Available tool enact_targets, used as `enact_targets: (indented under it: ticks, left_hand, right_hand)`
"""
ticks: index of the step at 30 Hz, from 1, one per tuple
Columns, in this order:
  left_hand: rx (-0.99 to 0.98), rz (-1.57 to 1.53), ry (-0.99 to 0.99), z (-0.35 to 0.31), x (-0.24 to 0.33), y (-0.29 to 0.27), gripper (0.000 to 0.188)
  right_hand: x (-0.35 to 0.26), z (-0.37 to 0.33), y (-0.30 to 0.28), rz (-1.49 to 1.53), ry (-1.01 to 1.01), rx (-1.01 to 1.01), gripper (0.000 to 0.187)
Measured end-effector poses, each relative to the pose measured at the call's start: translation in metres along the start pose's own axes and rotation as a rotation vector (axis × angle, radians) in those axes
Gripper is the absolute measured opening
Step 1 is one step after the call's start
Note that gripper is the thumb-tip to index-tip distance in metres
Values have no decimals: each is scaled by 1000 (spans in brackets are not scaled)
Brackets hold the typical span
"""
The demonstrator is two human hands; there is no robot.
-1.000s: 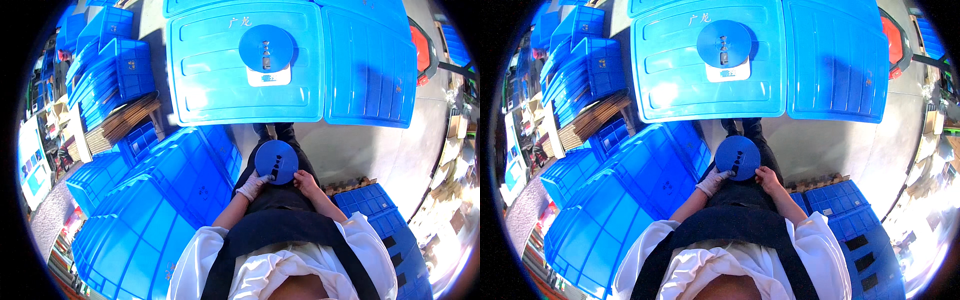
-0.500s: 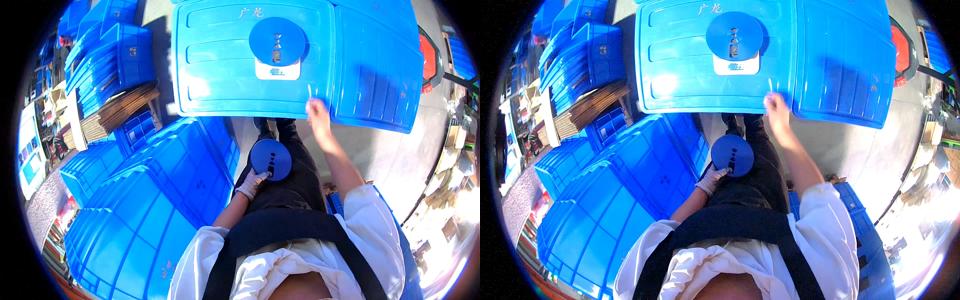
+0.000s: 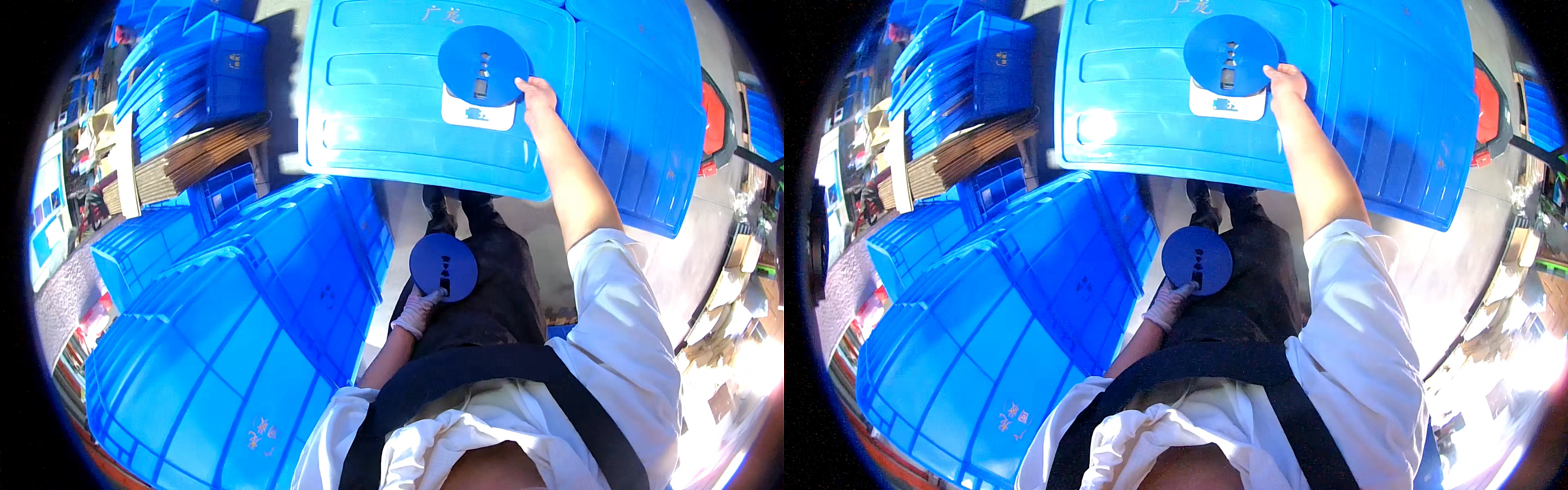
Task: The person picks up blue circular plastic parts and places them on a digital scale to weigh them. They move between different locations in the warehouse, including a table and a conveyor belt, to weigh individual parts and stacks of parts. The person handles the scale and the plastic parts repeatedly throughout the video.
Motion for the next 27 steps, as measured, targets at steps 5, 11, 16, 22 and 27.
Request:
enact_targets:
  ticks: [5,11,16,22,27]
  left_hand:
    - [-15,-168,67,-21,18,12,57]
    - [-293,-277,147,-69,96,73,49]
    - [-494,-227,231,-80,94,118,43]
    - [-651,-214,215,-132,94,172,42]
    - [-563,-172,370,-151,74,199,36]
  right_hand:
    - [-31,-59,-20,377,117,-96,26]
    - [-1,-202,-138,601,414,-339,9]
    - [59,-310,-215,513,544,-422,6]
    - [62,-325,-258,356,431,-425,11]
    - [41,-335,-282,361,487,-471,18]
Point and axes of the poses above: each hand's wrist, its own z-axis towards the middle knuckle, its own y-axis out of the palm, x = y × z, the point moved 5 cm from there along z, towards the middle knuckle, and after that the axes turned 4 degrees about x, right-handed, at the moved point
